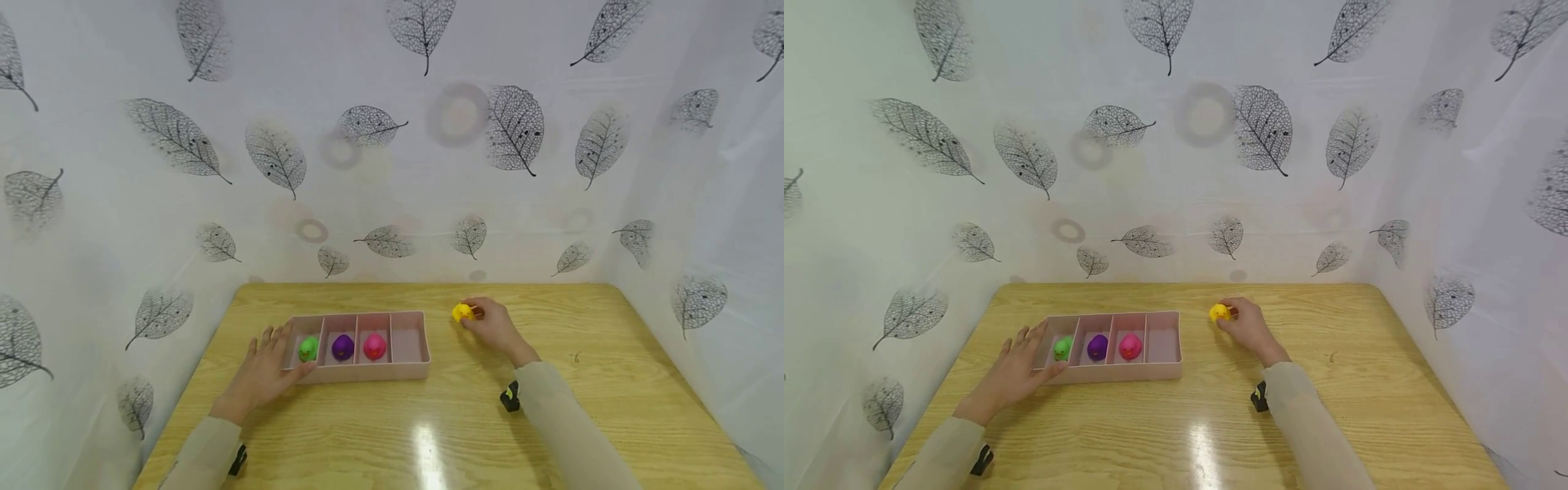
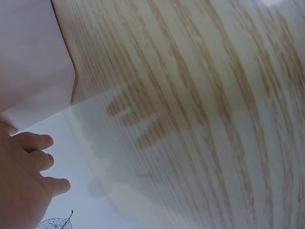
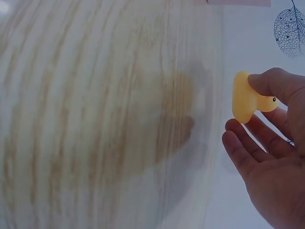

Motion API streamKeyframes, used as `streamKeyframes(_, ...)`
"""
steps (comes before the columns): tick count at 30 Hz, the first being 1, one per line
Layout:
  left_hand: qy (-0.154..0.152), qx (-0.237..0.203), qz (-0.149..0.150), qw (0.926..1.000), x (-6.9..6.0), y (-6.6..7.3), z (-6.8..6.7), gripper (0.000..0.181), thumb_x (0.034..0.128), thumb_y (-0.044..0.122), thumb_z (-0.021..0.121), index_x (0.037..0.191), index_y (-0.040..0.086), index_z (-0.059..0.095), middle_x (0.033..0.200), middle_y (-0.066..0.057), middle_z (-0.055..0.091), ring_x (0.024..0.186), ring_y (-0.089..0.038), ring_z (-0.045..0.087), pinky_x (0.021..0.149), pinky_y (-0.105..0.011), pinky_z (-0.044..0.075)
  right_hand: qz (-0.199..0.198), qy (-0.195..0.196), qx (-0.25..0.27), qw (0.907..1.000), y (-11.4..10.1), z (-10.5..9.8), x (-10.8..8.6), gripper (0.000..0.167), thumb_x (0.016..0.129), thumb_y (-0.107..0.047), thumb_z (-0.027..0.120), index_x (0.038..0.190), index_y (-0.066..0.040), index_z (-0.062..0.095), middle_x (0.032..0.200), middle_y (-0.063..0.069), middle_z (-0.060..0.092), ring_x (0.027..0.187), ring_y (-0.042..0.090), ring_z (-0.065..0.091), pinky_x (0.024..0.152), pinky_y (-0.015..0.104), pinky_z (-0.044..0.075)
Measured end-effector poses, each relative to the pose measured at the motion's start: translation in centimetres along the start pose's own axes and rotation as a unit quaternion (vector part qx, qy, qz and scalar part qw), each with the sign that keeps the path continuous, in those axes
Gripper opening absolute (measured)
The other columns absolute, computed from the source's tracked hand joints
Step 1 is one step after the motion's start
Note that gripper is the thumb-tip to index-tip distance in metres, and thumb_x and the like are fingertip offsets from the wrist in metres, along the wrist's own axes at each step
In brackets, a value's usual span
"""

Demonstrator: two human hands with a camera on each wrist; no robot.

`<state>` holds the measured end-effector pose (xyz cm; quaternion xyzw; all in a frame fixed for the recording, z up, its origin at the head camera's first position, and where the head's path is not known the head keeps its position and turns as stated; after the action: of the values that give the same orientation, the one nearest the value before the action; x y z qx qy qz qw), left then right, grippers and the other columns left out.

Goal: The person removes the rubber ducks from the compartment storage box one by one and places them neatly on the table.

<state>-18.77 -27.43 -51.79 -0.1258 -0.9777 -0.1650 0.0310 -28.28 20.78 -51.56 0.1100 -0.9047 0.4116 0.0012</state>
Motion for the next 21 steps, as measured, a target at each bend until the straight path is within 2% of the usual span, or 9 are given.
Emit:
streamKeyframes(6,0.001,-0.002,-0.001,1.0000,-0.01,0.22,-0.29,0.101,0.1002,0.063,0.058,0.168,0.001,0.017,0.167,-0.029,0.035,0.154,-0.058,0.028,0.123,-0.079,0.018,-0.013,0.002,-0.021,0.9997,0.41,0.26,-0.01,0.046,0.095,-0.009,0.074,0.137,0.007,0.063,0.133,0.030,0.067,0.114,0.045,0.069,0.098,0.057,0.060)
streamKeyframes(12,0.002,-0.002,0.000,1.0000,0.00,0.02,0.02,0.102,0.0997,0.064,0.059,0.168,0.001,0.016,0.167,-0.028,0.035,0.153,-0.058,0.028,0.123,-0.079,0.018,0.007,-0.008,-0.025,0.9996,0.78,0.32,-0.16,0.049,0.096,-0.012,0.075,0.141,0.005,0.062,0.137,0.027,0.066,0.117,0.043,0.068,0.098,0.054,0.060)
streamKeyframes(21,0.006,-0.006,0.002,1.0000,-0.03,-0.05,0.24,0.102,0.0997,0.063,0.059,0.168,0.002,0.015,0.168,-0.028,0.034,0.154,-0.059,0.027,0.123,-0.078,0.017,0.014,-0.013,-0.023,0.9996,1.05,0.57,-0.10,0.048,0.096,-0.012,0.075,0.139,0.005,0.063,0.134,0.028,0.068,0.115,0.042,0.069,0.097,0.053,0.061)
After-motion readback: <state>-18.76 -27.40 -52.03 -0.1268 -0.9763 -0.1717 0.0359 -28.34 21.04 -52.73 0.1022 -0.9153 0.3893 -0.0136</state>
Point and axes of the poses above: each hand's wrist, its own x-axis towards the middle knuckle, its own z-axis out of the palm, y = z × x, the point moved 1 cm from there along x, towards the middle knuckle
